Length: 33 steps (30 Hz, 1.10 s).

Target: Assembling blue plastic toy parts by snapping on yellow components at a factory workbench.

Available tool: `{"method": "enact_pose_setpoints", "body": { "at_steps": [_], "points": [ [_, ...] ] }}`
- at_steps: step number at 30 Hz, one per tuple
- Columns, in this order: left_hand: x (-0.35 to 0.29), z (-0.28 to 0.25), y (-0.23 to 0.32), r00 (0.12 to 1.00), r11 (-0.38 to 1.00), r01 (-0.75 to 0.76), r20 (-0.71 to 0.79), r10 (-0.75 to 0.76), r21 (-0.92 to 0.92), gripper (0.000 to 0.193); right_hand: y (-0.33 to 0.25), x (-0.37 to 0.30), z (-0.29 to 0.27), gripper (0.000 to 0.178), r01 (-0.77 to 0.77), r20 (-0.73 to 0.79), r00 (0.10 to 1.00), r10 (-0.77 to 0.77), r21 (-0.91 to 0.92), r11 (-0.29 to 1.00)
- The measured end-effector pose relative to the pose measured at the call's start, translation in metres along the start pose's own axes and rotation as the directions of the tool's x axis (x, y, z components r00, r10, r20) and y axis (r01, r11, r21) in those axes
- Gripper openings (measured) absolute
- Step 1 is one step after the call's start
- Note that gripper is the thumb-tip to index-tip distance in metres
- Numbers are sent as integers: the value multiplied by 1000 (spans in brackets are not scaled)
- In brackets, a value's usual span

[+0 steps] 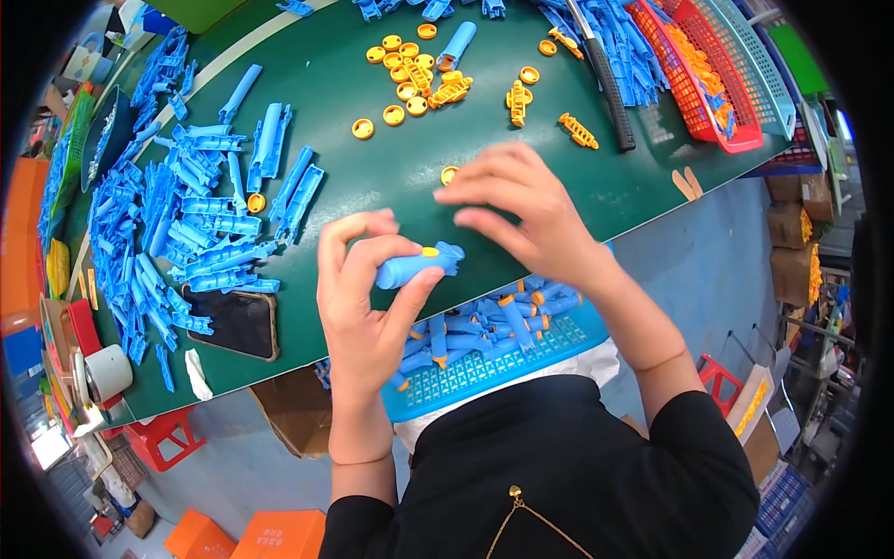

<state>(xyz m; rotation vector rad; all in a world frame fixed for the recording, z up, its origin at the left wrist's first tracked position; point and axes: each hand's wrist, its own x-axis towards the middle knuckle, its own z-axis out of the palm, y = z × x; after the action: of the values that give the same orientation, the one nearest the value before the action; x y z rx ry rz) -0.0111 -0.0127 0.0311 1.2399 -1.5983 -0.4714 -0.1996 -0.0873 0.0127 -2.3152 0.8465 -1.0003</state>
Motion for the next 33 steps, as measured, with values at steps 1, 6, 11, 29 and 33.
{"method": "enact_pose_setpoints", "body": {
  "at_steps": [1, 6, 11, 29, 33],
  "points": [
    [3, 2, 4, 999, 999, 4, 49, -6, 49, 25, 7, 5, 3, 18, 30, -36, 999, -33, -88, 996],
    [-4, 17, -1, 985, 991, 126, 115, -132, 54, 26, 28, 12, 9, 14, 27, -16, 999, -29, -116, 993],
    [-11, 19, -8, 986, 989, 146, 87, -145, -9, 27, 30, 13, 11, 13, -68, -38, 997, 62, -156, 985],
    [-13, 17, -11, 991, 996, 90, 103, -86, -28, 28, -42, 15, -15, 27, 33, 164, 985, -53, 125, 992],
    [-15, 16, -16, 986, 994, 104, 132, -101, -14, 31, -45, 15, -16, 27, 46, 171, 983, -59, 79, 996]
  ]
}}
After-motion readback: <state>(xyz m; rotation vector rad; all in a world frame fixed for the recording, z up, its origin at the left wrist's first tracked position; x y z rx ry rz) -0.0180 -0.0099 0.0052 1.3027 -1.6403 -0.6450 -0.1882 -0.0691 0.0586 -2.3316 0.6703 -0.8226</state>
